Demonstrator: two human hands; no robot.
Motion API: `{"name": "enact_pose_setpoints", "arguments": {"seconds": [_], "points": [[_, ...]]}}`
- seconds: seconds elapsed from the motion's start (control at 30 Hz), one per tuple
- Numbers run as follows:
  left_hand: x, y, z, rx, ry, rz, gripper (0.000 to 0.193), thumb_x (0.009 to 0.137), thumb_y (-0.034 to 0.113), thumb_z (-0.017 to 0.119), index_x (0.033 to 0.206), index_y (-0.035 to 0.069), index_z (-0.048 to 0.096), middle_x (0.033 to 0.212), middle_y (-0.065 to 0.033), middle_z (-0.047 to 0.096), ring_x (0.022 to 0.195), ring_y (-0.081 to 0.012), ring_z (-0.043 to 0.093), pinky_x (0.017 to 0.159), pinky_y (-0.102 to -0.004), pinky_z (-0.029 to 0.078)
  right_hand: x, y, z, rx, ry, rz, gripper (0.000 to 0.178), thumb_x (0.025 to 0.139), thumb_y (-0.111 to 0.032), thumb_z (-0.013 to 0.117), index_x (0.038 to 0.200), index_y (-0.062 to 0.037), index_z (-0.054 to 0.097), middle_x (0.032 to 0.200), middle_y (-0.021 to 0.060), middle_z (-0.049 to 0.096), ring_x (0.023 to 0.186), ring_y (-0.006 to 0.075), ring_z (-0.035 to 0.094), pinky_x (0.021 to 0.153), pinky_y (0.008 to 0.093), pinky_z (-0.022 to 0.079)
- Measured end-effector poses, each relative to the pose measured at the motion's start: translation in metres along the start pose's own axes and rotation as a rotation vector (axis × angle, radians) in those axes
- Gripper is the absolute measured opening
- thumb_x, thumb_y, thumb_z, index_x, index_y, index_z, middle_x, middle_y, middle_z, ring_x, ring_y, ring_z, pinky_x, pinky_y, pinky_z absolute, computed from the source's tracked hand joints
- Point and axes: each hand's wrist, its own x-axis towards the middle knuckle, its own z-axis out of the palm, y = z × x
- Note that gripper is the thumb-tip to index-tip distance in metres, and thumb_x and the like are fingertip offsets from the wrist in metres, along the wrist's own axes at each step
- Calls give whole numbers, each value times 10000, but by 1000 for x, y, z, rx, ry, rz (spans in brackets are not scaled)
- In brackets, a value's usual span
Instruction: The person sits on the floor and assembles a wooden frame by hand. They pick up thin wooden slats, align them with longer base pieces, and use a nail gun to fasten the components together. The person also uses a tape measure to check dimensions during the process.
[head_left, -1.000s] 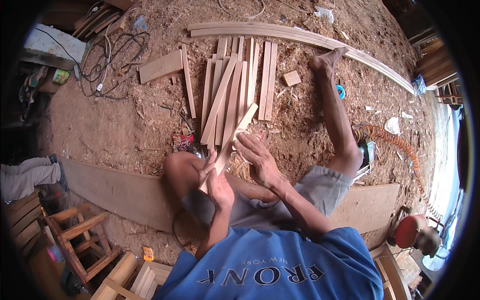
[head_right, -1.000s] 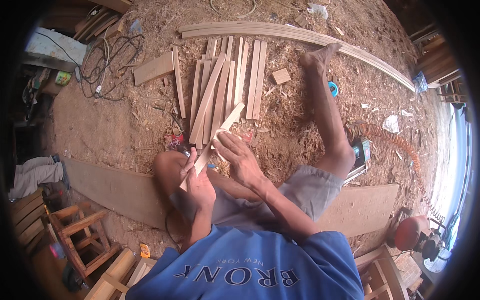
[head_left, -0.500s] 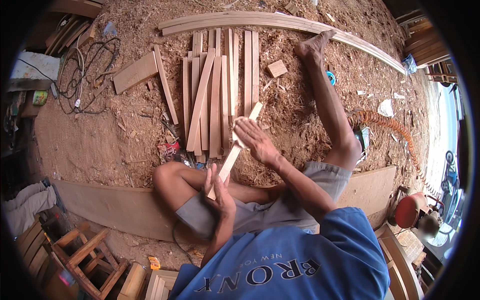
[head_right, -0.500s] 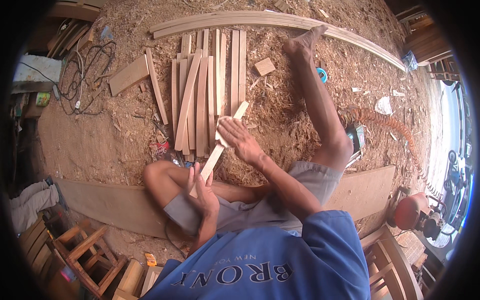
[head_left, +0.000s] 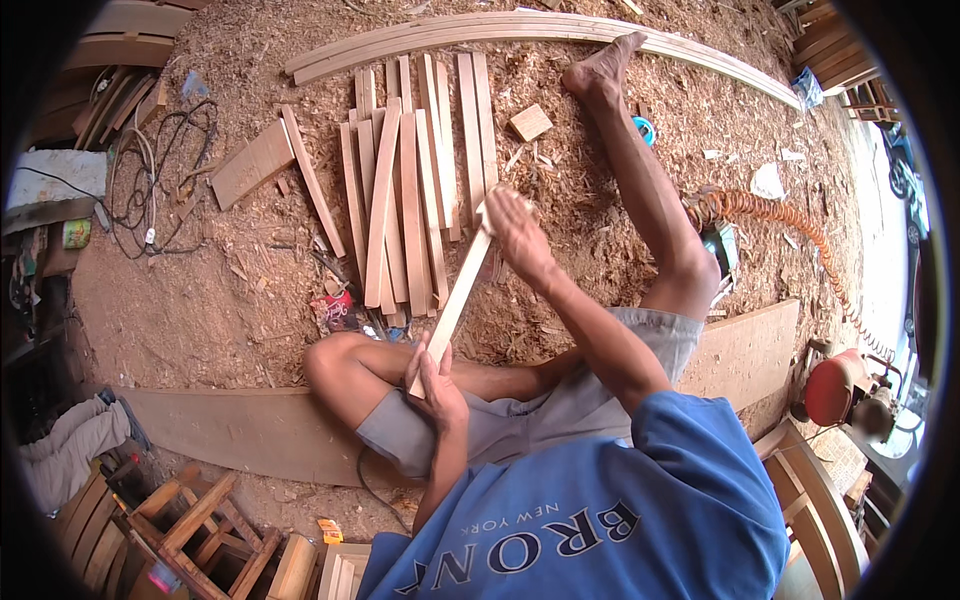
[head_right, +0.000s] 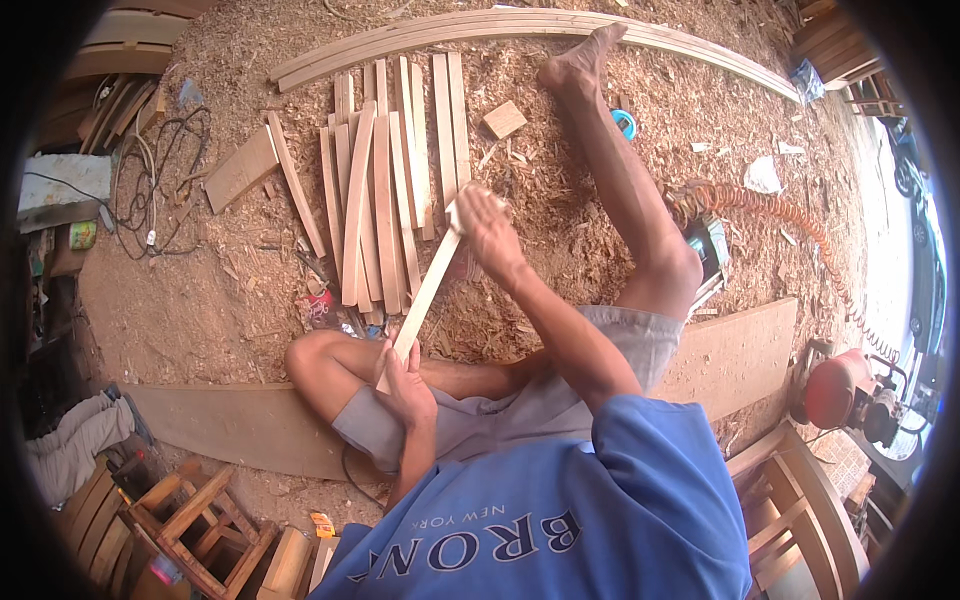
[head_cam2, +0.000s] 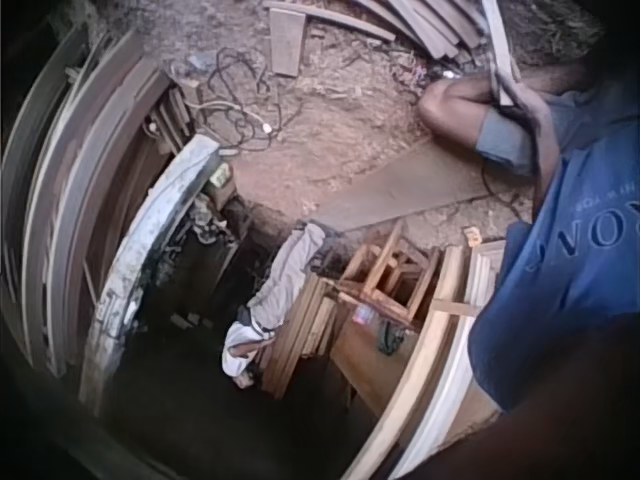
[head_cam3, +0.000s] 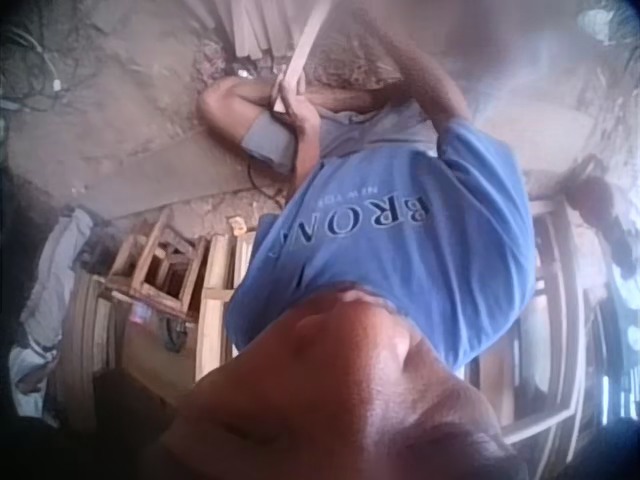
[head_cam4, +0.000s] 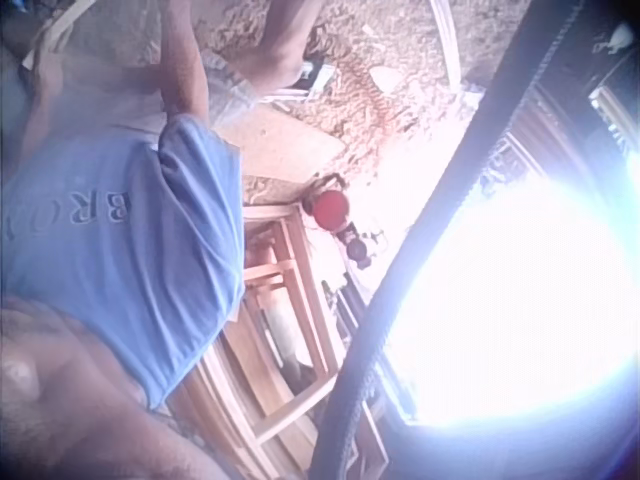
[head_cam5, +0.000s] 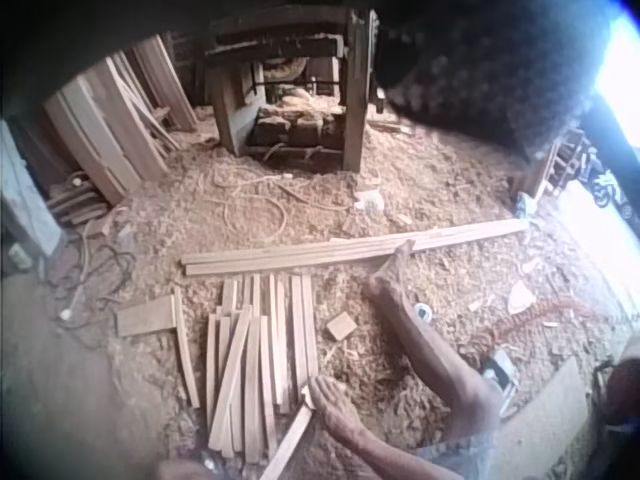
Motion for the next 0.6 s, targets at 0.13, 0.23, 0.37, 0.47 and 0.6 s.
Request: {"name": "enact_pose_setpoints", "arguments": {"seconds": [0.13,0.23,0.37,0.47,0.6], "points": [[4,1,3,-13,1,9,318,1037,155,472,1248,-83,482,1357,-262,515,1228,-359,553,978,-449,557,1,-4,-6,-113,-18,-51,627,938,81,279,1546,-61,220,1601,157,230,1489,267,210,1242,438,161],[6,-4,7,-76,60,-3,340,1030,157,488,1266,-87,494,1350,-247,531,1221,-325,570,998,-428,538,-71,-51,16,-89,-226,-283,643,946,66,299,1559,-108,212,1605,129,234,1491,256,206,1243,454,146],[4,-5,0,-46,20,-6,341,1025,156,506,1265,-85,489,1346,-259,527,1218,-354,563,984,-457,552,-61,-25,33,-144,-9,-281,603,978,-12,318,1561,-115,204,1607,122,231,1495,241,195,1249,417,92],[2,-10,-6,-18,-61,57,355,1018,129,513,1277,-113,497,1349,-266,517,1215,-356,567,949,-460,573,9,20,19,-131,0,20,624,982,-77,434,1549,-39,174,1596,152,250,1494,235,200,1255,361,123],[5,-23,-7,-37,-14,55,349,1023,141,500,1272,-104,500,1358,-252,502,1232,-347,555,969,-461,561,-10,-15,4,-374,-171,-34,630,949,-26,430,1539,-7,211,1605,176,227,1496,288,197,1247,404,144]]}}
